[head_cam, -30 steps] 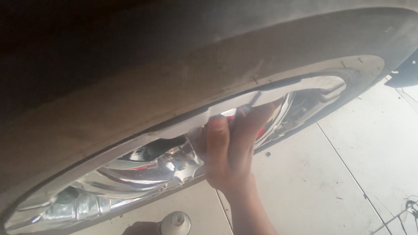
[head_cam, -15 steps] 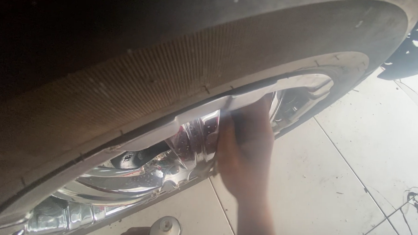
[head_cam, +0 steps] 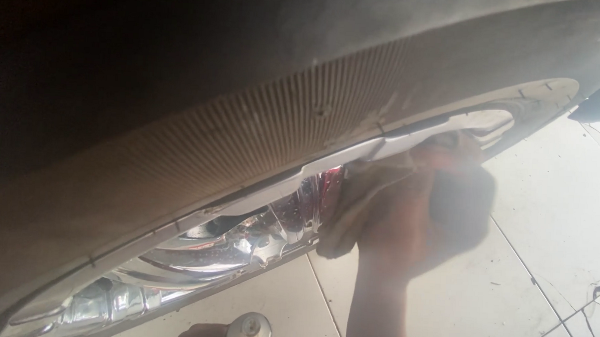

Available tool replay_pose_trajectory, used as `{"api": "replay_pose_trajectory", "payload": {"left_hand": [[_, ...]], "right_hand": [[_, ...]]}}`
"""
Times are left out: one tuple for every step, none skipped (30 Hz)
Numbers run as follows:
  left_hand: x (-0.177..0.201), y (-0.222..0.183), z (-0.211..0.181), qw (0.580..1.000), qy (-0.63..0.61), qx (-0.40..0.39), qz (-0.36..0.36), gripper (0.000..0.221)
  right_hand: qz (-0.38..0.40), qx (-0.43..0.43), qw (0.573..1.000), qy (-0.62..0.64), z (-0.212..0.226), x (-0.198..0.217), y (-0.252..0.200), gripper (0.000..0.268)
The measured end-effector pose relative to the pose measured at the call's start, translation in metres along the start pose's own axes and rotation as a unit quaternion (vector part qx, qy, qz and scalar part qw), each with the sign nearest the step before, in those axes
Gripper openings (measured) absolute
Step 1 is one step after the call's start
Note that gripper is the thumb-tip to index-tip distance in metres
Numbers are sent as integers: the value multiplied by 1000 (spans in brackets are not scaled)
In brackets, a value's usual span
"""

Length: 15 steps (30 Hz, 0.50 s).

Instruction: Applying polish and buffing a chrome car rim with a cloth.

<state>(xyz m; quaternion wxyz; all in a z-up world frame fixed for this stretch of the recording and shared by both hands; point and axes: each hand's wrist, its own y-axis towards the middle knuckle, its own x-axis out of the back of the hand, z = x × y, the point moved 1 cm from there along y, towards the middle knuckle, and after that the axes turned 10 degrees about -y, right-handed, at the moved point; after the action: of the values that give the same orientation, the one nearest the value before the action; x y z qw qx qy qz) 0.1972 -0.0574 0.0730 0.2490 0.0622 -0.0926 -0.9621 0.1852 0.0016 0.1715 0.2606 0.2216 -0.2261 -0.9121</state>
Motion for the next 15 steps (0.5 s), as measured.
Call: {"api": "replay_pose_trajectory", "payload": {"left_hand": [[-7,-3,24,1000,0,1,-2,12],[-14,-7,49,999,-5,39,-10,11],[-23,-10,74,997,-8,79,-17,12],[-19,-7,53,997,-6,80,-18,12],[-15,-6,30,968,-202,149,-7,15],[-10,-7,6,897,-389,211,8,23],[-14,-8,21,897,-389,211,6,23],[-18,-12,40,790,-421,442,-53,20],[-21,-19,56,632,-420,641,-114,16],[-22,-22,68,632,-421,641,-114,16],[-25,-25,79,637,-438,628,-85,29],[-27,-28,91,642,-455,615,-57,43],[-27,-29,97,642,-454,615,-57,43],[-28,-30,102,612,-474,629,-69,38],[-29,-31,107,580,-494,642,-83,36]], "right_hand": [[-2,1,1000,0,-15,8,-2,6],[16,36,999,-21,-28,16,-4,2],[36,70,996,-39,-42,21,-6,5],[35,72,996,-37,-35,17,-3,5],[40,11,997,-68,-30,14,-3,4],[49,-49,993,-94,-26,11,-4,12],[48,-47,993,-95,-19,7,0,12],[111,83,979,-148,-10,1,4,14],[175,208,942,-197,0,-4,7,20],[175,207,942,-198,-1,-3,5,20],[170,196,946,-193,-2,-2,4,19],[165,185,950,-188,-2,-1,2,17],[165,185,950,-187,-1,-1,0,17],[159,167,957,-179,0,0,-2,16],[152,148,962,-171,0,1,-4,14]]}}
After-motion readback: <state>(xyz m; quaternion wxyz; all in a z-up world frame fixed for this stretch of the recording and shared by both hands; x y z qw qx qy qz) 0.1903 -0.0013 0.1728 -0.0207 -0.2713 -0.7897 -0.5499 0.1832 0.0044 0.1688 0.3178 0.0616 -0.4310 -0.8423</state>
